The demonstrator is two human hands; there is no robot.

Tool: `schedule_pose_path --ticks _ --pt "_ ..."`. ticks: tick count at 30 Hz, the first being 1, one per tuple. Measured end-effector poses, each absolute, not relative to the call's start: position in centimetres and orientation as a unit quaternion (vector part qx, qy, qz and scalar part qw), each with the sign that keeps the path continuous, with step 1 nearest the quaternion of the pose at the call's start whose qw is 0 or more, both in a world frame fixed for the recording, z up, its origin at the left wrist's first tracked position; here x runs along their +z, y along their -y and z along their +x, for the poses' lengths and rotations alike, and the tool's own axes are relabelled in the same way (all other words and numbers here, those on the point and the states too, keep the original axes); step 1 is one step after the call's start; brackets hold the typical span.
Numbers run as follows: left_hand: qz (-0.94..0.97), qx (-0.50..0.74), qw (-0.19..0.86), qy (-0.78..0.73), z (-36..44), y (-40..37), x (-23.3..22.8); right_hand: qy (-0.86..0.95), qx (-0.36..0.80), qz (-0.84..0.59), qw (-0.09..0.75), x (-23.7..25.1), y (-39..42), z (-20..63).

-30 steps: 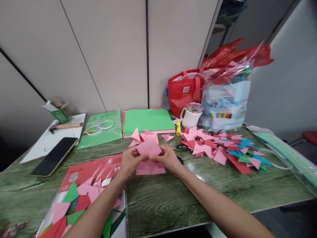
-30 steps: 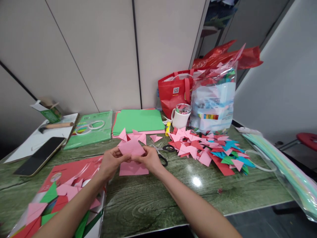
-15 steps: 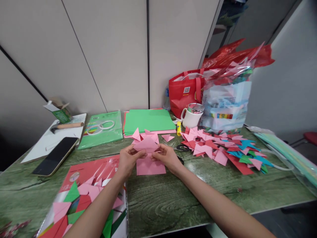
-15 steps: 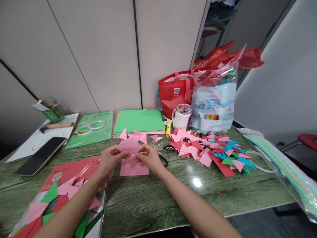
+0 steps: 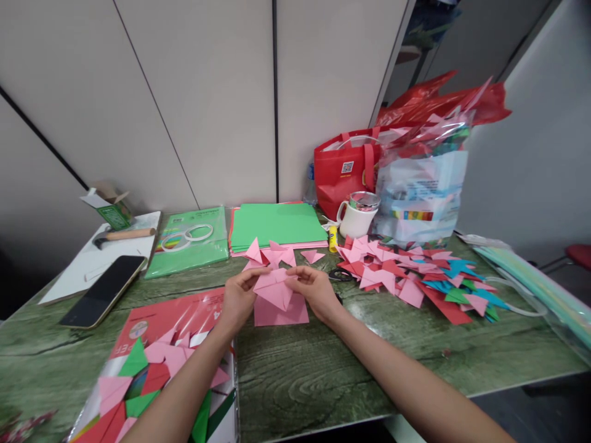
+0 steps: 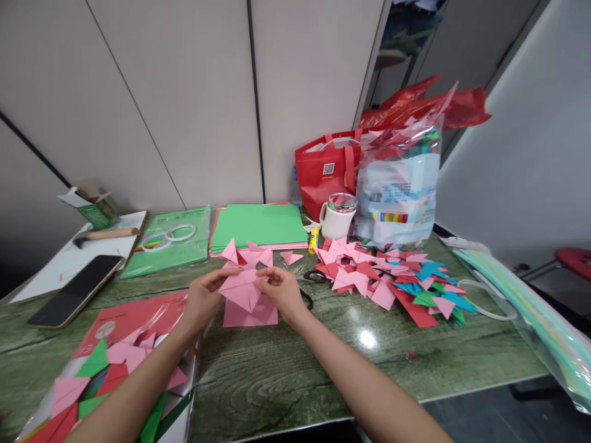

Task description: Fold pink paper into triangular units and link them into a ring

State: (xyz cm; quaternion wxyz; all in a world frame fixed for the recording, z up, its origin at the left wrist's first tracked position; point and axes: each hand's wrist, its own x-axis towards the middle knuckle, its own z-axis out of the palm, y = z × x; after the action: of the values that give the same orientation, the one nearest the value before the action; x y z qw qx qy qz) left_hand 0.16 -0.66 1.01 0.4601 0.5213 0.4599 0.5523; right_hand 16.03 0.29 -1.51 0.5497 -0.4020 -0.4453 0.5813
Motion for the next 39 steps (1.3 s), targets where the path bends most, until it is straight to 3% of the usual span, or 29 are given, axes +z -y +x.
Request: schedule_pose_path --ticks 7,29,39 --pt "0.426 0.543 0.570 -0.447 0.4 0.7 0.9 0.480 0.508 -0.417 0.581 -1.8 -0.4 16.3" --pt "0.460 0.479 0.577 -0.475 0.4 0.9 0.5 0.532 0.513 -0.385 0.553 -2.0 -0.3 16.2" --pt "0.487 0.469 0.560 -0.479 0.4 0.8 0.1 0.561 0.463 -0.401 0.557 -2.0 -0.4 16.2"
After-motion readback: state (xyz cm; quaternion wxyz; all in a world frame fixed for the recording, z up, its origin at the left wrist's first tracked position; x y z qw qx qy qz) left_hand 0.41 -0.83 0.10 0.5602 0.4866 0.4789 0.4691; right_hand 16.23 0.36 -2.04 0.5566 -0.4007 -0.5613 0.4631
